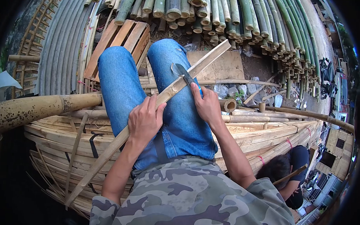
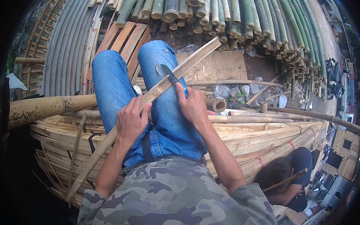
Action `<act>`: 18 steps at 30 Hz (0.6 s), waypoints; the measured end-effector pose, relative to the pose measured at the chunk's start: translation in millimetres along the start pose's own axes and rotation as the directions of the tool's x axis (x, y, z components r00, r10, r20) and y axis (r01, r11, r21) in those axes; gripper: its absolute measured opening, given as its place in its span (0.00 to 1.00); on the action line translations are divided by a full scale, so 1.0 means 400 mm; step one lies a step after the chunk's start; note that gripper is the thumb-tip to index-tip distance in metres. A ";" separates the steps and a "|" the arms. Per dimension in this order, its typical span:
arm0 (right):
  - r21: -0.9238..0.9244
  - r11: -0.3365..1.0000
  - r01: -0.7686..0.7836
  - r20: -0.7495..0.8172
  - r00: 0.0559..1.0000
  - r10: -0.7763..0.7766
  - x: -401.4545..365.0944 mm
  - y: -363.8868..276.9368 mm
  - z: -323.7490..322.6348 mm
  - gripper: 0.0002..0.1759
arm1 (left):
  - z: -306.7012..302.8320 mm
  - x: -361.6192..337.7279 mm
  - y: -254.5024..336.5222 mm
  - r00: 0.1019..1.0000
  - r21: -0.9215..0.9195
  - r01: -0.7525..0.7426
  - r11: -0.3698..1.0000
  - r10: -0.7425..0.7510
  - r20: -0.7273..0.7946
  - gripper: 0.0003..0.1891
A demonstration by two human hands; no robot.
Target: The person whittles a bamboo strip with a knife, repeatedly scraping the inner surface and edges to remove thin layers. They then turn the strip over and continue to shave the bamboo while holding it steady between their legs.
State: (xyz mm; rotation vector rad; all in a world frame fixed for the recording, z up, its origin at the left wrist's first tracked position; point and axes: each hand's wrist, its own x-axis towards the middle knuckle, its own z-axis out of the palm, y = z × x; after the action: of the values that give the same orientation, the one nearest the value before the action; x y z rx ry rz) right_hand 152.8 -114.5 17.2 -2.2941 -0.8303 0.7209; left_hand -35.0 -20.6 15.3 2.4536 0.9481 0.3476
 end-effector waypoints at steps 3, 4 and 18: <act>-0.027 0.999 -0.029 0.008 1.000 0.029 -0.024 0.007 -0.014 0.29 | -0.003 -0.004 0.001 0.999 -0.020 -0.020 1.000 0.020 0.030 0.18; -0.021 0.996 -0.083 0.034 0.996 0.084 -0.026 0.005 -0.020 0.30 | -0.003 -0.002 0.001 0.999 -0.025 -0.036 0.999 0.037 0.040 0.18; 0.050 0.991 -0.128 0.038 0.991 0.126 -0.036 -0.007 -0.013 0.30 | 0.008 -0.006 0.010 0.998 -0.001 -0.045 0.999 0.045 0.042 0.18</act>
State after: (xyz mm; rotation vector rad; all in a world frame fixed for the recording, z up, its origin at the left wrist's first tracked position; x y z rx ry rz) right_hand 145.7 -124.5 26.5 -2.3091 -0.6775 0.8314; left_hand -33.3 -25.9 14.6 2.4759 0.8766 0.3101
